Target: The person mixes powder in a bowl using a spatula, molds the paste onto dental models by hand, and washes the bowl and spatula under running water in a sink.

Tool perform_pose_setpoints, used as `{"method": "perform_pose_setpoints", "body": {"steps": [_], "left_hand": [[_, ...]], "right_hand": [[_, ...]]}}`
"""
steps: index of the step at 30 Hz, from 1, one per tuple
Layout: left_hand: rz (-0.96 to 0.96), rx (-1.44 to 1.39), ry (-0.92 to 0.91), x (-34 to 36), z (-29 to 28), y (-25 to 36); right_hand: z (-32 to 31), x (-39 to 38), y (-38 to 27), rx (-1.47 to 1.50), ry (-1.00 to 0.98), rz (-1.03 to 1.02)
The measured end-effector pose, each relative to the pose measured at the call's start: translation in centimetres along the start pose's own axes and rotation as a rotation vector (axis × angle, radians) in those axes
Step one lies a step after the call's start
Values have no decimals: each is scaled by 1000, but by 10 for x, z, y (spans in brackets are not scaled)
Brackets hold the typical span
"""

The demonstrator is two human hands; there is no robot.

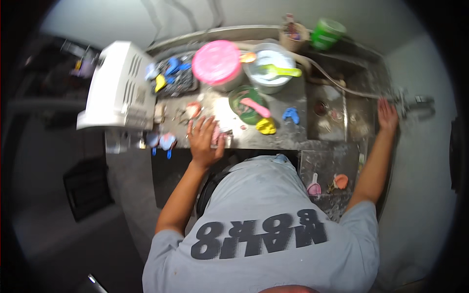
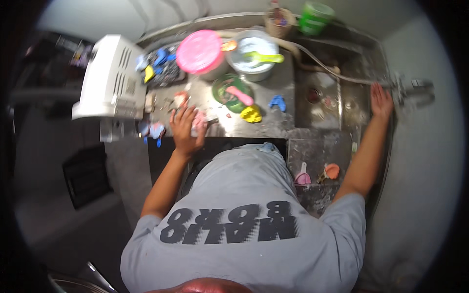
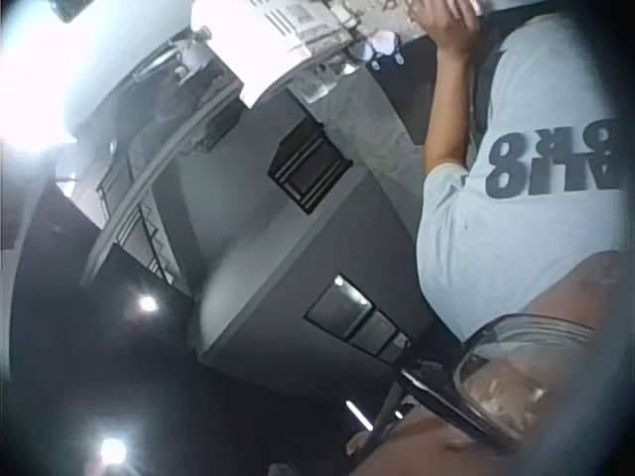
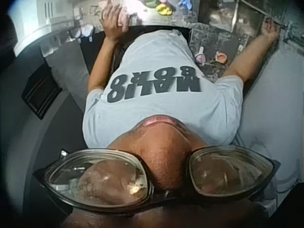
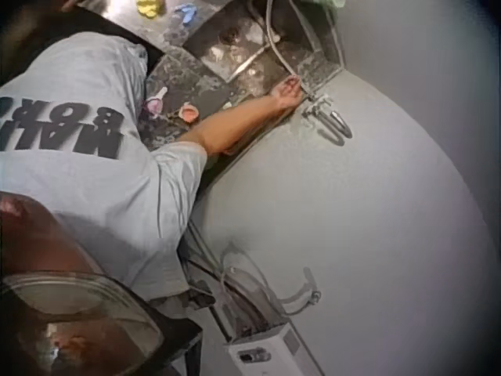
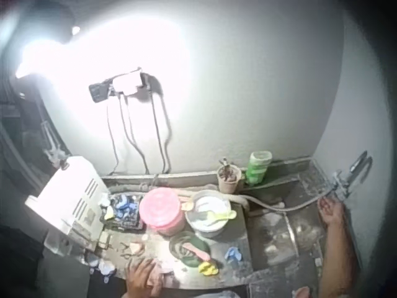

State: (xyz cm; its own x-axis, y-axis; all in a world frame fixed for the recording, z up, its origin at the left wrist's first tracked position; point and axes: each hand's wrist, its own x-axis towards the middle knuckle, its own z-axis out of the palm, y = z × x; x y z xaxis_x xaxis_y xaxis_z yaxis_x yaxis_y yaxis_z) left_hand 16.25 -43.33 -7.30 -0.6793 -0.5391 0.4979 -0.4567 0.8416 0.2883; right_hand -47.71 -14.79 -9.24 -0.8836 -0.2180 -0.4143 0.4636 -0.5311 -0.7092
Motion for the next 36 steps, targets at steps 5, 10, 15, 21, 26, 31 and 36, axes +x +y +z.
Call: {"method": "perform_pose_setpoints", "body": {"steps": [5, 10, 15, 21, 26, 31, 36], "left_hand": [[2, -59, -147, 47, 11, 16], [134, -271, -121, 111, 14, 91], [61, -1000, -330, 189, 78, 228], [-1058, -1849, -1038, 266, 271, 356], [-1191, -1774, -965, 282, 369, 426], [-1358, -1780, -917, 290, 414, 448], [-1187, -1965, -955, 284, 452, 431]], "right_hand": [[-2, 12, 4, 204, -120, -50], [-22, 19, 2, 357, -165, 9], [-26, 5, -7, 98, -506, 114], [-18, -41, -45, -1442, 187, -800], [-19, -22, -68, -1384, 264, -1215], [-28, -15, -61, -1500, 203, -1211], [-8, -48, -44, -1306, 136, -1257]]}}
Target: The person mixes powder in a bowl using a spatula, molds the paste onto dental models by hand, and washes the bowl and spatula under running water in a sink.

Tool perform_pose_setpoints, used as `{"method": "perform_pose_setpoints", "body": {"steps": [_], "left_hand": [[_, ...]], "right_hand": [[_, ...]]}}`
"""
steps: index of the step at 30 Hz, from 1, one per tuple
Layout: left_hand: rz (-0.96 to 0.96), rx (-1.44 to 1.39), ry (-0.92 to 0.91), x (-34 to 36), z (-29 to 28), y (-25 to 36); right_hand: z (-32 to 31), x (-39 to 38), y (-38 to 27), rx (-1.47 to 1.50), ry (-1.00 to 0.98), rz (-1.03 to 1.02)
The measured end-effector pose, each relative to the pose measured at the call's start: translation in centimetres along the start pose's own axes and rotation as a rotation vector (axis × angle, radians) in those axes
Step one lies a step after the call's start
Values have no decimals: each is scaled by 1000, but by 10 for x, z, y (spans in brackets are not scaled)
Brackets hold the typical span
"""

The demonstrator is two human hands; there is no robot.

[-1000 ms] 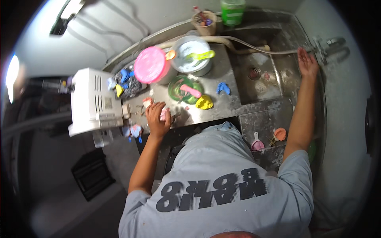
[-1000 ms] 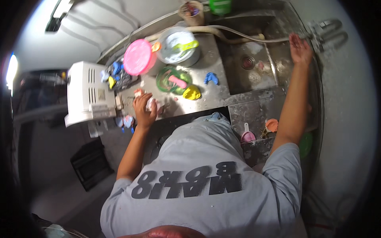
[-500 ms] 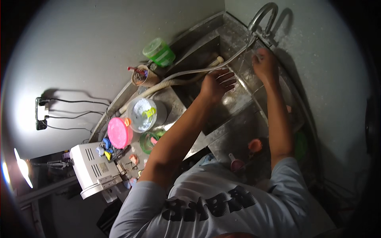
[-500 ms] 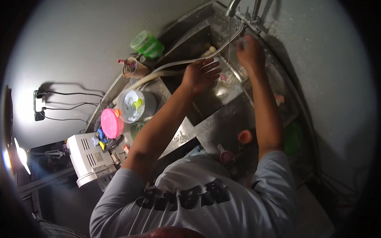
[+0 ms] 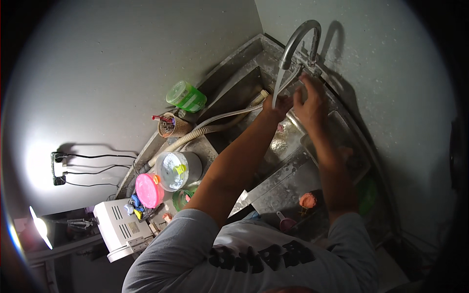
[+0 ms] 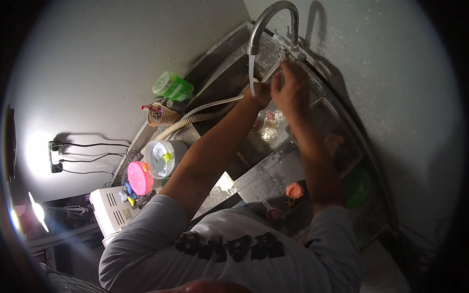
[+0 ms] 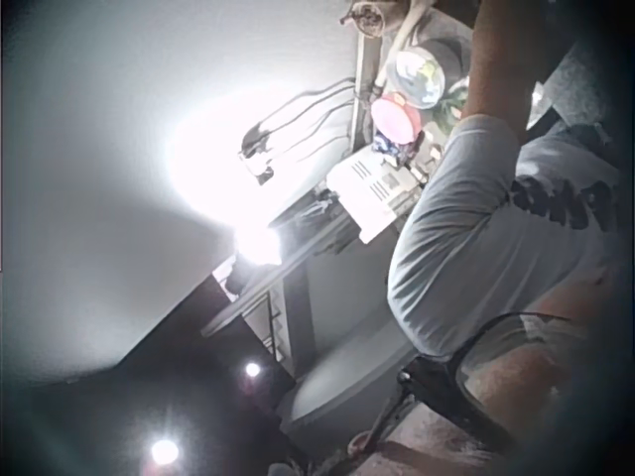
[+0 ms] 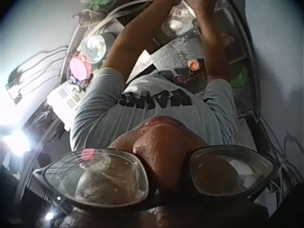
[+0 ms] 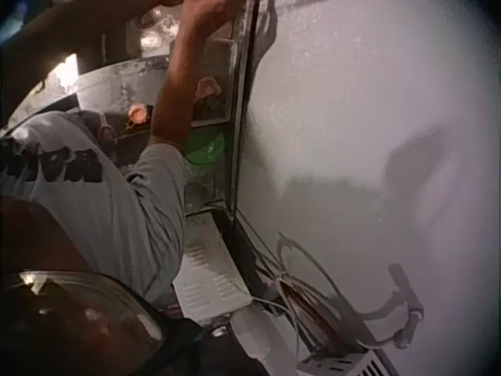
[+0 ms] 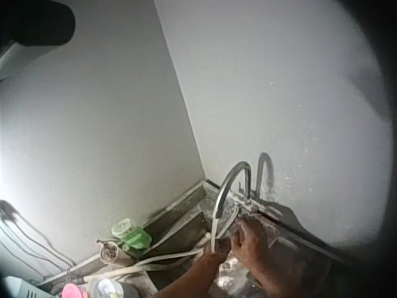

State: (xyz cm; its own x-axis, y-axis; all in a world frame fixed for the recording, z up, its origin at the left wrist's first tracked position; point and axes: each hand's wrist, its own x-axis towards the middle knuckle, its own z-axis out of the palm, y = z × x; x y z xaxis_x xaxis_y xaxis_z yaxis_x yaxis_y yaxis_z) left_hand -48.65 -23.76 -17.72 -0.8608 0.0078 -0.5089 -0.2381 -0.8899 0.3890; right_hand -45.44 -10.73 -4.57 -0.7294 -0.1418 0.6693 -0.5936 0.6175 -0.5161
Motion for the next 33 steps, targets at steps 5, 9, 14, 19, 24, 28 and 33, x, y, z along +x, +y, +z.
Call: {"method": "perform_pose_setpoints", "body": {"steps": [5, 9, 14, 19, 24, 28, 33], "left_hand": [[-168, -381, -925, -15, -41, 6], [311, 207, 196, -65, -47, -17], [104, 78, 197, -96, -40, -7], [-119, 279, 222, -88, -62, 2], [105, 733, 332, -132, -64, 31], [159, 1431, 419, -247, -39, 57], [516, 1409, 240, -377, -78, 117]], "right_hand": [[89, -64, -10, 960, -217, 792], [164, -103, 14, 1287, -336, 1036], [172, -125, -19, 1119, -816, 873], [144, -116, -26, 867, -343, 1110], [101, -126, -51, 1525, -433, 1496], [72, -130, -59, 1593, -239, 1717], [70, -137, -52, 1621, -227, 1734]]}}
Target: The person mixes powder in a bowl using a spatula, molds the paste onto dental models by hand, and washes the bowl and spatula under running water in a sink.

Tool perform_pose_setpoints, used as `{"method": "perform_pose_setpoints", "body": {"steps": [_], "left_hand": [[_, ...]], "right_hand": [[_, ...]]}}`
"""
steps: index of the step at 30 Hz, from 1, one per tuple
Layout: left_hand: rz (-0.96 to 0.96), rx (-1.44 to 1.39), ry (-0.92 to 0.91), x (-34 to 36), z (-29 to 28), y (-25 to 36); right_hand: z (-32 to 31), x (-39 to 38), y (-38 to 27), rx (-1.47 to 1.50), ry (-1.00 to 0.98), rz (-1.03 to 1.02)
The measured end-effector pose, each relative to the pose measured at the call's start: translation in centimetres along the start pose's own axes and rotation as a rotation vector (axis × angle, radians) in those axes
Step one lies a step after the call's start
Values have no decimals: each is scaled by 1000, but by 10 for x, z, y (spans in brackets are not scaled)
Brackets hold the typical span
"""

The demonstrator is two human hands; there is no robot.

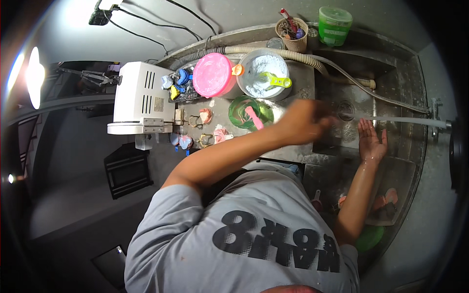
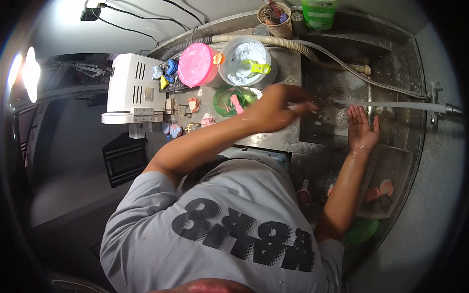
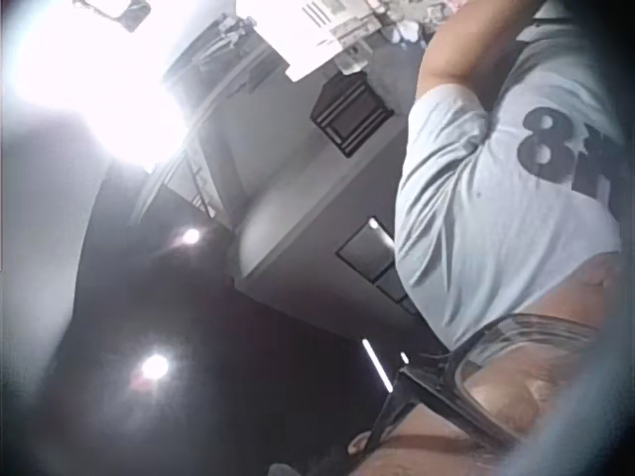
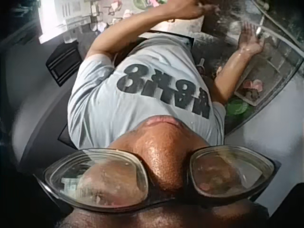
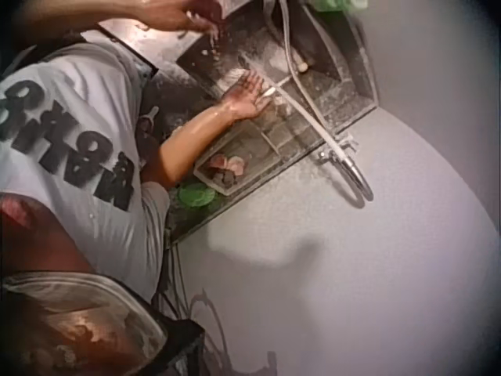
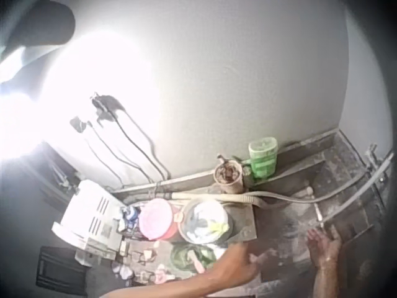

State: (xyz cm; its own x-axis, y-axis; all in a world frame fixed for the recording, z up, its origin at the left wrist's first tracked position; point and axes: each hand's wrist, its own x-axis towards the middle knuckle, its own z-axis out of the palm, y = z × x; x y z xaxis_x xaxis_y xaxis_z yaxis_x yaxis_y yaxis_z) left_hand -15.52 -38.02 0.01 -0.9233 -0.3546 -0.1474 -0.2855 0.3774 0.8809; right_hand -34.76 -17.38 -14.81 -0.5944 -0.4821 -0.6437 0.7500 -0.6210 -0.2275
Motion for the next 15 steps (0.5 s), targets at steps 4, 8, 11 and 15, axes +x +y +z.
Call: {"method": "perform_pose_setpoints", "body": {"steps": [4, 8, 11, 15], "left_hand": [[-450, 94, 472, -69, -83, -68], [-942, 43, 742, -120, -124, -147], [-936, -376, 592, -127, -114, -188], [-802, -864, 371, -133, -116, -196]], "right_hand": [[10, 2, 9, 21, 49, -64], [27, 1, 18, 84, 99, -112], [24, 11, 22, 45, 156, -144], [-2, 43, 15, -183, 104, -224]]}}
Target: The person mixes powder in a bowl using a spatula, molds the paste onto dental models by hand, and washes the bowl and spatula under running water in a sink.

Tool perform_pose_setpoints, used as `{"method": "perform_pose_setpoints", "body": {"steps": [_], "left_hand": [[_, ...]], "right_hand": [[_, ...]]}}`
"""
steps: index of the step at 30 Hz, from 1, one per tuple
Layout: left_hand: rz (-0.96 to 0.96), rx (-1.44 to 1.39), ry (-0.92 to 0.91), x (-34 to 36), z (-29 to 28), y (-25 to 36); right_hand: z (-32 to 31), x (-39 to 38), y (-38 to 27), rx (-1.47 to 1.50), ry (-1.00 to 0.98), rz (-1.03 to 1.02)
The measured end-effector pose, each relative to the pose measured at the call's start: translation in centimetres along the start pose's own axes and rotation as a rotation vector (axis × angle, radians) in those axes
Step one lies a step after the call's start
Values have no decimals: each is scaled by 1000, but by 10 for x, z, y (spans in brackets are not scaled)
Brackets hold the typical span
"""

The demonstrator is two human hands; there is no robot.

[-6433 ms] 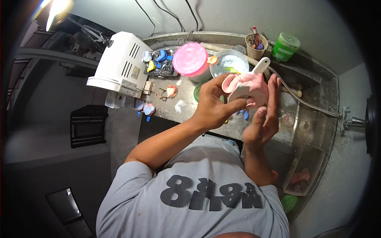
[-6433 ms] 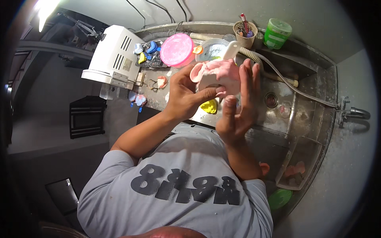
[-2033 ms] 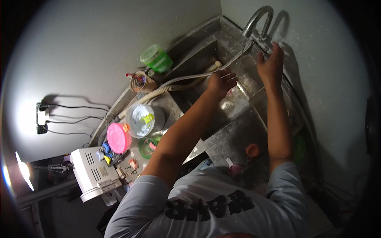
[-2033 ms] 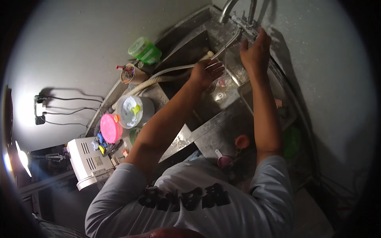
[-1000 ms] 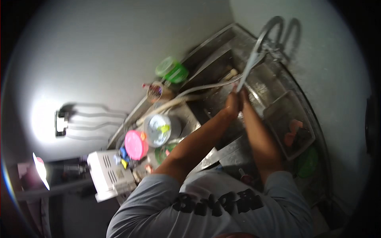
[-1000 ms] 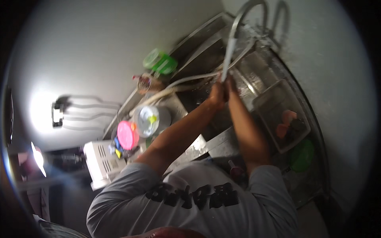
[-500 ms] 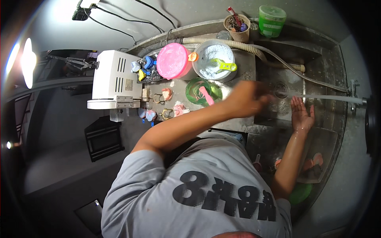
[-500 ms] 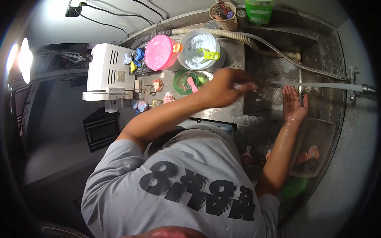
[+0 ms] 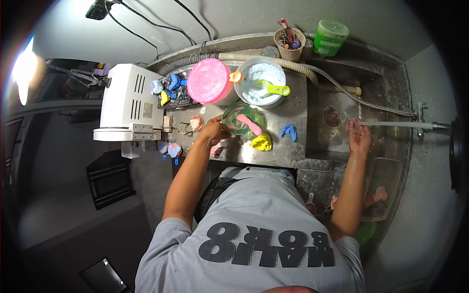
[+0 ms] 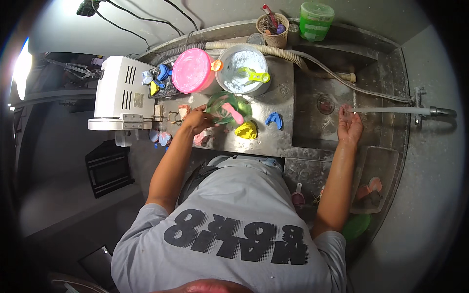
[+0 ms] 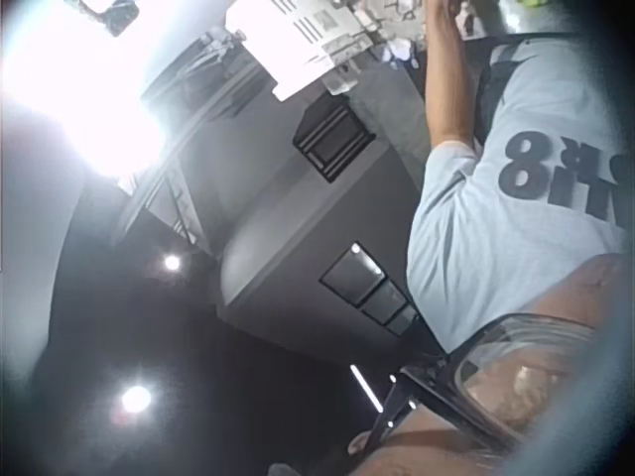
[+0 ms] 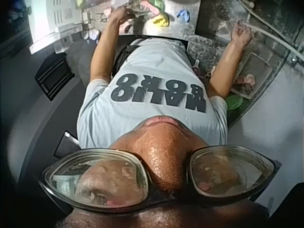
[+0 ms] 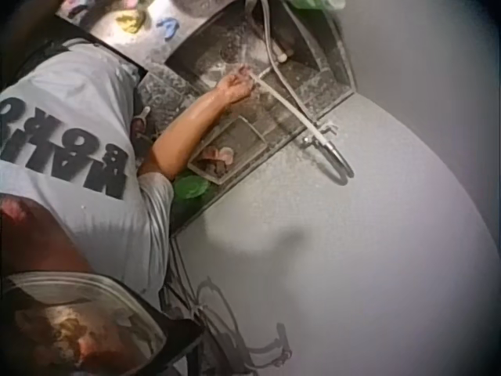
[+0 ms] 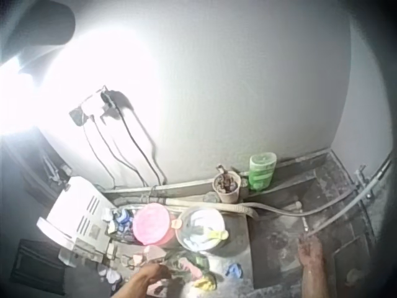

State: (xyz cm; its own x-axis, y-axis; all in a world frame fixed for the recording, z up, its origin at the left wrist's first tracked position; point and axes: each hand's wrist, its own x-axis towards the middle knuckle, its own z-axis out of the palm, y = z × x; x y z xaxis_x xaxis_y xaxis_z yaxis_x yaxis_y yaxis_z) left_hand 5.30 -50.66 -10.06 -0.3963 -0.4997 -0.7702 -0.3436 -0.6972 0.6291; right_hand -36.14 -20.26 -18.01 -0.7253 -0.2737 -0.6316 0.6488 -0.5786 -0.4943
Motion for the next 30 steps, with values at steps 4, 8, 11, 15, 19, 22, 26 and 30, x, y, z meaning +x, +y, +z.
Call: {"method": "perform_pose_setpoints", "body": {"steps": [4, 8, 11, 15, 19, 22, 26, 30], "left_hand": [[1, 61, -25, -47, -2, 18], [10, -44, -180, -89, 31, 29], [-21, 27, -404, -79, 82, 35], [57, 298, -684, -20, 183, 22], [178, 443, -507, 57, 300, -12], [500, 415, -363, 99, 349, -37], [521, 339, -448, 125, 374, -60], [403, 464, -418, 128, 374, -59]], "right_hand": [[-25, 30, -10, 82, -57, 85], [-32, 37, -20, -92, -124, 33], [-24, 31, -26, -43, -109, 34], [-8, 20, -35, -111, -168, -58], [0, -1, -38, -350, -156, -185], [2, -11, -23, -1173, -356, -526], [-3, -7, 4, -1855, -200, -852], [-1, 9, 11, -2128, -78, -756]]}}
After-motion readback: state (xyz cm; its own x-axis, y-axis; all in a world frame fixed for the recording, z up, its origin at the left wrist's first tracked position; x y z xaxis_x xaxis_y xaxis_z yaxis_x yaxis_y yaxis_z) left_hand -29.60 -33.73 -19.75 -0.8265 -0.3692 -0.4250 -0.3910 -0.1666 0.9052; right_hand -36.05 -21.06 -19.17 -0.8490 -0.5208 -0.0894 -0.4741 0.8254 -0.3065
